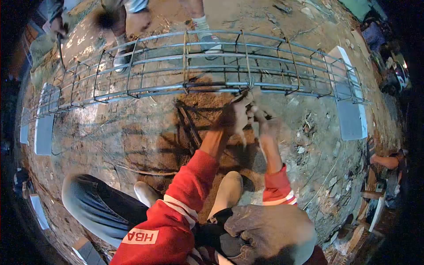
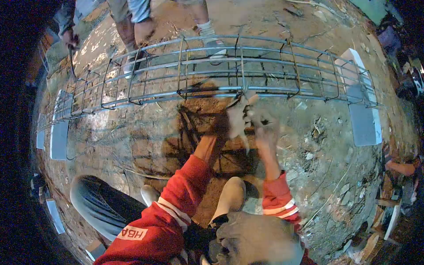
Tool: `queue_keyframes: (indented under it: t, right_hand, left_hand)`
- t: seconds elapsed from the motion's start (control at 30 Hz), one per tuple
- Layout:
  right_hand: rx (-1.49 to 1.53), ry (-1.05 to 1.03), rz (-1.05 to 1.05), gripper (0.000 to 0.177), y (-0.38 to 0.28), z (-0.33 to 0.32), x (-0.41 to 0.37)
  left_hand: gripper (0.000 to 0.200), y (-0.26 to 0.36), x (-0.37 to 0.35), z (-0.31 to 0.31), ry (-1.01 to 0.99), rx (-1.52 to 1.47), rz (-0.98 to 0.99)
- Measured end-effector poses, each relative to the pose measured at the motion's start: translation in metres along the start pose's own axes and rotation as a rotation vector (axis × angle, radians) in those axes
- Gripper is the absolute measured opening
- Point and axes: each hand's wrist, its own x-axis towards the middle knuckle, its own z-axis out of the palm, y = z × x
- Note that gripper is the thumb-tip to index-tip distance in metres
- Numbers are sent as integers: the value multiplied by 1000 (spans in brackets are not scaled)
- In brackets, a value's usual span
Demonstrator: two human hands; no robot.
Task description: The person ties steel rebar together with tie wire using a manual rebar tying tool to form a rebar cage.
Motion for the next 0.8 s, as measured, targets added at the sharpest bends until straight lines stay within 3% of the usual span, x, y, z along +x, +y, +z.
queue_keyframes:
  t: [0.03,0.07,0.13,0.2,0.3,0.33,0.43,0.53,0.6,0.7,0.77,0.8]
  right_hand:
    - [200,-30,208,19,15,9,-3]
    - [205,-38,217,19,27,12,-3]
    - [1241,-194,476,23,35,25,-7]
    - [1127,-257,520,28,21,30,-21]
    - [790,-477,504,25,15,34,-54]
    - [627,-584,486,24,11,29,-72]
    - [315,-868,416,22,5,17,-113]
    - [206,-985,374,21,3,4,-141]
    - [165,-980,359,21,3,-6,-154]
    - [102,-947,335,22,1,-11,-158]
    - [61,-941,327,23,-2,-14,-167]
    - [35,-936,321,24,-5,-16,-168]
  left_hand:
    - [36,13,-8,0,-77,170,-29]
    - [36,23,-16,5,-85,267,-50]
    - [41,34,-23,6,-58,496,-24]
    - [50,-5,18,-31,206,808,186]
    - [68,-83,86,-95,762,1295,538]
    - [67,-68,80,-74,783,1288,576]
    - [63,-47,50,-40,726,1315,800]
    - [61,-27,14,-24,612,1355,994]
    - [52,39,-37,15,418,1132,284]
    - [39,63,-64,19,259,1494,495]
    - [34,76,-70,19,91,1536,312]
    - [29,74,-77,13,91,1528,537]
